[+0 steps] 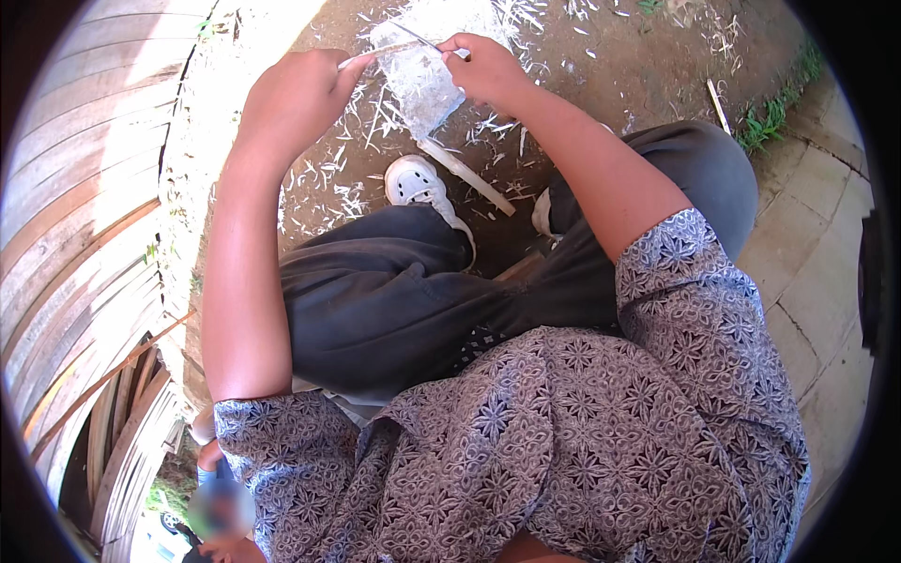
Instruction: The person sits on the ground and uses a knife to shave thin strips from a piece of bamboo. They hold the bamboo in their left hand and scrape the knife along its length, creating a pile of shavings on the ground.
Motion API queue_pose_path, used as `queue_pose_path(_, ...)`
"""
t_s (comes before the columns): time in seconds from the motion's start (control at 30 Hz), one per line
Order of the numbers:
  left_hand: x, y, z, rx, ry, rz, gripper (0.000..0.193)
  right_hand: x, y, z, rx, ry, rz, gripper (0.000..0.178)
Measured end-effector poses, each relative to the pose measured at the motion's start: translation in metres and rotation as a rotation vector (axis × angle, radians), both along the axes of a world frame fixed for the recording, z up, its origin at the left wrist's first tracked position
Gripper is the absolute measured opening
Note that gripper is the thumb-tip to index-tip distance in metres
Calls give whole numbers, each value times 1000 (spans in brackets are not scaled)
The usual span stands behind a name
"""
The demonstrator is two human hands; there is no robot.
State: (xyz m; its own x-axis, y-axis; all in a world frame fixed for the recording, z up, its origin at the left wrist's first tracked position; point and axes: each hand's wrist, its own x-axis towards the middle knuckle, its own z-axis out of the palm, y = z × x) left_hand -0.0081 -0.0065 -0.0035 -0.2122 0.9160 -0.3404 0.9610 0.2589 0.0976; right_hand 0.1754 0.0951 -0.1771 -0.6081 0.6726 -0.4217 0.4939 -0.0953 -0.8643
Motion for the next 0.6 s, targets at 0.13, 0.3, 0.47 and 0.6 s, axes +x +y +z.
queue_pose_path(0.13, 0, 0, 0, 16, -18, -10, 55, 7, 6, -21, -2, -107, -21, 28)
queue_pose_path(0.3, -3, -2, -2, 11, 7, -17, 54, 12, 3, -28, 12, -241, -35, 24)
queue_pose_path(0.47, -7, -2, -4, 2, -5, -10, 53, 5, -2, -21, 264, -64, -74, 23)
queue_pose_path(0.6, -7, -4, -6, 10, -10, 9, 54, -4, -6, 14, -7, 57, -2, 26)
